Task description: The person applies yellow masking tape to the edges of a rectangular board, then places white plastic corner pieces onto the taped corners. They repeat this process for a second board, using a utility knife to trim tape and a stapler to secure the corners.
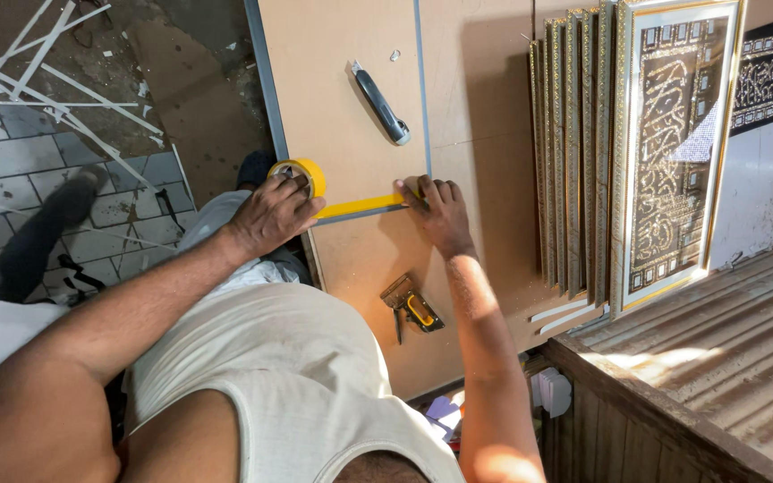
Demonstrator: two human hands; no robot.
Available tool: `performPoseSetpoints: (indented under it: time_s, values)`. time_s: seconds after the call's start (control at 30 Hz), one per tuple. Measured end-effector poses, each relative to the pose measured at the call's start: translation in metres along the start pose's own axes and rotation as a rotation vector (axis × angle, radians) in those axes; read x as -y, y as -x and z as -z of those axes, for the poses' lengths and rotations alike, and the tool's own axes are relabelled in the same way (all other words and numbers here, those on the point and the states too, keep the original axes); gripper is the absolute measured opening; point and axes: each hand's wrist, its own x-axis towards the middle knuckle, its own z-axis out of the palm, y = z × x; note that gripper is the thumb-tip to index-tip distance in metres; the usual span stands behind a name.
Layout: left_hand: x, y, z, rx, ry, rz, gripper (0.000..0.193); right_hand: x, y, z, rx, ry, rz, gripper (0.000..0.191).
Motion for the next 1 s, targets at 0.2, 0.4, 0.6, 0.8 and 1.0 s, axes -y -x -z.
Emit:
performPoseSetpoints:
  time_s: [0.2, 0.4, 0.6, 0.8, 1.0]
  values:
    - [0.002, -0.002, -0.001, -0.062, -0.023, -0.076, 0.05, -0.009, 0.01, 0.009, -0.072, 0.019, -0.071, 0.051]
    - [-0.002, -0.006, -0.001, 0.053, 0.071, -0.052, 0.055, 0.056, -0.024, -0.003, -0.183, -0.124, 0.0, 0.042]
    - [-0.006, -0.014, -0.002, 0.059, 0.075, -0.078, 0.055, 0.078, -0.037, -0.003, -0.123, -0.102, 0.069, 0.039]
    - [-0.009, -0.022, 0.0, 0.052, 0.099, -0.108, 0.056, -0.038, 0.037, 0.033, -0.049, 0.269, -0.354, 0.036]
    - [-0.031, -0.041, -0.006, 0.093, 0.143, -0.214, 0.057, -0.051, 0.069, 0.052, -0.22, 0.084, -0.868, 0.034]
